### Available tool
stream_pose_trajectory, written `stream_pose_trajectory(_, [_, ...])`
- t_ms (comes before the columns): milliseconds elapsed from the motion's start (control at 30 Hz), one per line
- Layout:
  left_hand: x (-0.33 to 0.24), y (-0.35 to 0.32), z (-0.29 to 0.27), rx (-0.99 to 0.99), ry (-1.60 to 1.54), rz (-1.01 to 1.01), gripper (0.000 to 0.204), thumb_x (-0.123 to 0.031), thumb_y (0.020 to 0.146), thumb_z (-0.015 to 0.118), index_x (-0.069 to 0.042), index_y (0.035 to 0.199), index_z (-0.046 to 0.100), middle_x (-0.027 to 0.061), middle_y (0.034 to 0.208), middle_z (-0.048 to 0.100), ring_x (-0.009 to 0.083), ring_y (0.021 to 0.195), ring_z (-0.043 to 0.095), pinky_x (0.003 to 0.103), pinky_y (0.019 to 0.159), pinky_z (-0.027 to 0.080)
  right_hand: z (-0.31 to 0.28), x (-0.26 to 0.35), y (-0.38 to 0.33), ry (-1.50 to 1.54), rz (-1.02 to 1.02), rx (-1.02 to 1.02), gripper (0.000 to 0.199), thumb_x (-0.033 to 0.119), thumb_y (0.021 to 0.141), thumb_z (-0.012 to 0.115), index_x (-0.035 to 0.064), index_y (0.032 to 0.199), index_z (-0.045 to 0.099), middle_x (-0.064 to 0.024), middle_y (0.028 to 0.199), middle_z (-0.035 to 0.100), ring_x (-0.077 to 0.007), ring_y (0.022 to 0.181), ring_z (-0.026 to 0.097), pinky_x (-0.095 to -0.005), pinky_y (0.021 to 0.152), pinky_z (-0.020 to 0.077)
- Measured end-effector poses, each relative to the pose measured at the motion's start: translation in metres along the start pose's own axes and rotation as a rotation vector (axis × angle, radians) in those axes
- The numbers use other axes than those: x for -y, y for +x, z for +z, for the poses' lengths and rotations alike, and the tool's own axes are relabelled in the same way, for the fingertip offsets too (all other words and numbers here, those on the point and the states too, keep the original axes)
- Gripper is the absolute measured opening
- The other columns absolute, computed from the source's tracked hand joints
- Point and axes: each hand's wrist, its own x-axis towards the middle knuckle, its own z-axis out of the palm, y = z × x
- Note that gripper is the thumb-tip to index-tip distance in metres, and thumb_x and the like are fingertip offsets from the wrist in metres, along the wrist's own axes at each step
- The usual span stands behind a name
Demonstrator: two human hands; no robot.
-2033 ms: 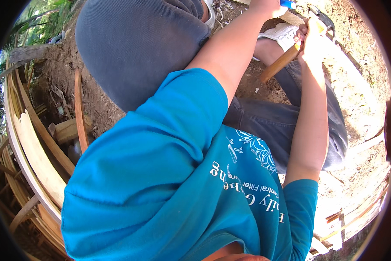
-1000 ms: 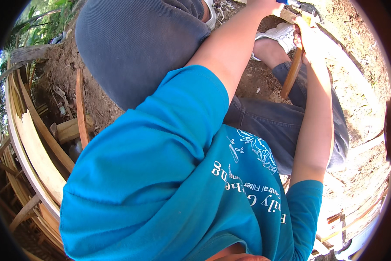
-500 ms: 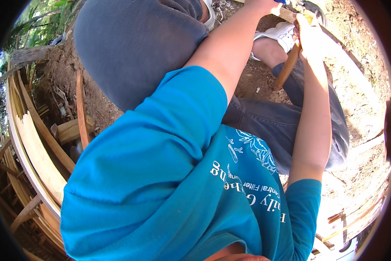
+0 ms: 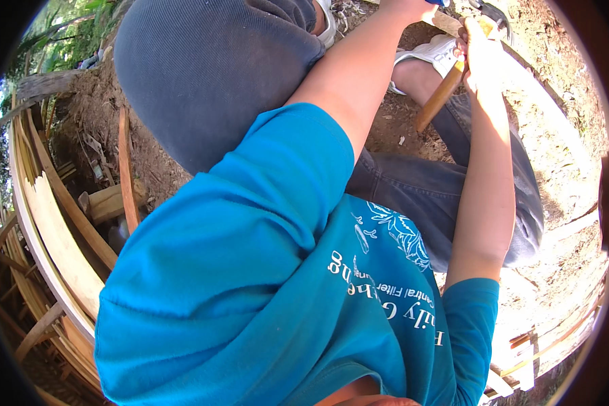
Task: The person uses a hand tool to shave and shape a thin piece of wood, repeatedly drawing the blade along the surface and turning the piece over to work on different sides.
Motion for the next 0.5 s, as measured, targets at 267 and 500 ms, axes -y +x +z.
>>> stream_pose_trajectory(267, [0.0, -0.001, 0.001, -0.052, 0.01, 0.077, 0.007, -0.014, 0.083, 0.068, -0.007, 0.085, 0.072, 0.0222, 0.09, 0.071, 0.0427, 0.091, 0.068, 0.05, 0.079, 0.052, -0.003, 0.001, 0.002, 0.034, 0.039, 0.002, 0.016, 0.019, 0.097, 0.071, 0.0043, 0.095, 0.065, -0.0003, 0.072, 0.058, -0.0061, 0.052, 0.048, -0.0221, 0.046, 0.0397])
stream_pose_trajectory(500, [0.007, -0.006, 0.0, -0.041, -0.003, 0.037, 0.009, -0.015, 0.084, 0.068, -0.007, 0.087, 0.072, 0.0229, 0.091, 0.071, 0.0425, 0.091, 0.068, 0.05, 0.079, 0.053, -0.001, 0.002, 0.001, -0.153, 0.081, 0.013, 0.016, 0.019, 0.094, 0.072, 0.0054, 0.092, 0.064, -0.0004, 0.072, 0.059, -0.0065, 0.051, 0.048, -0.0224, 0.045, 0.039])
